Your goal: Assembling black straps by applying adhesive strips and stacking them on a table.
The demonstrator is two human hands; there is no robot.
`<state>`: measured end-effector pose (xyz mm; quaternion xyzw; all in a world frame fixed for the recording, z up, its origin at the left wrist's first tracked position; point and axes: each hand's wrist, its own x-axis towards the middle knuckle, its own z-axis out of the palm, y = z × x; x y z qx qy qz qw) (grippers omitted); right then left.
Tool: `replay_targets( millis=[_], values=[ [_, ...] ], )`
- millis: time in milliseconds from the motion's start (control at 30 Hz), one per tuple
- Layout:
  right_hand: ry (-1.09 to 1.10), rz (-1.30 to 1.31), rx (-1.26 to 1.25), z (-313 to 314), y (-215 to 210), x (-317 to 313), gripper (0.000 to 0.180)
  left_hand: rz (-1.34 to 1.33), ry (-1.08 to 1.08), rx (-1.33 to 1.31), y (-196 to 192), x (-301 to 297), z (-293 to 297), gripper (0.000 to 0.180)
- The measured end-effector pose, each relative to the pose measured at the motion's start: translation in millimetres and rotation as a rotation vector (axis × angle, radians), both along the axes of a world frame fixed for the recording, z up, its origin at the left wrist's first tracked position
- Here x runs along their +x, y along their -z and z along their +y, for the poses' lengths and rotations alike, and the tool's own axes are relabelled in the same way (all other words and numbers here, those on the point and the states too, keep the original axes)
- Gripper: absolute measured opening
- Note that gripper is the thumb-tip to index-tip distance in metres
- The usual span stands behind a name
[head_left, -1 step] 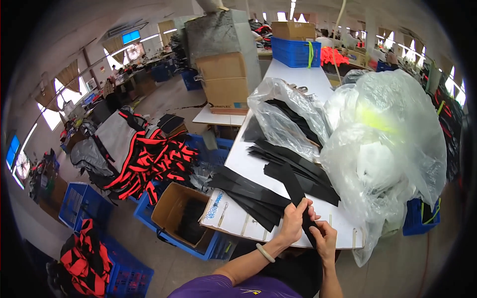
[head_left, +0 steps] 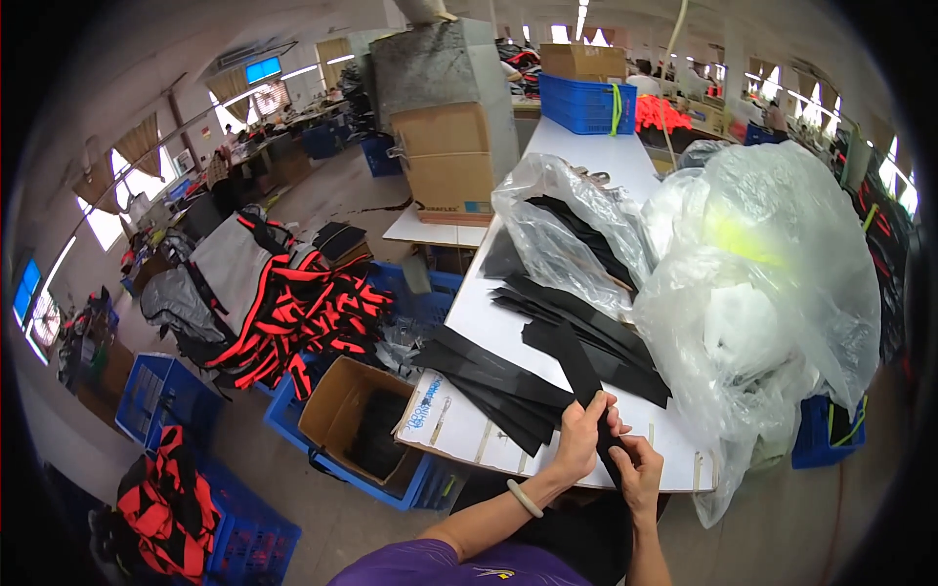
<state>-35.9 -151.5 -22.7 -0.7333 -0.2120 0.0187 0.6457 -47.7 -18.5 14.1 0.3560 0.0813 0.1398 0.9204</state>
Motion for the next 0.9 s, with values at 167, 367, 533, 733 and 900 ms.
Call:
replay_targets(
  millis=[167,367,533,733,900],
  values=[
    [0.068,0.054,0.081,9.7,-8.9,-2.9,0.014,-0.011,-0.089,0.002,-5.9,6.5,-1.2,0.027],
    [0.240,-0.322,-0.046,19.2,4.0,2.3,0.015,0.032,-0.150,-0.079,-15.0,14.8,1.4,0.028],
    [0.121,-0.659,-0.210,22.2,-36.7,-4.2,0.037,0.071,-0.172,-0.107,-19.6,12.3,8.8,0.027],
    [0.193,-0.549,-0.225,7.3,-33.1,-2.9,0.050,-0.012,-0.059,-0.314,-27.2,7.5,4.9,0.024],
    [0.162,-0.387,-0.151,4.1,-32.4,5.8,0.047,-0.166,0.097,-0.214,-23.1,17.2,13.5,0.030]
  ],
)
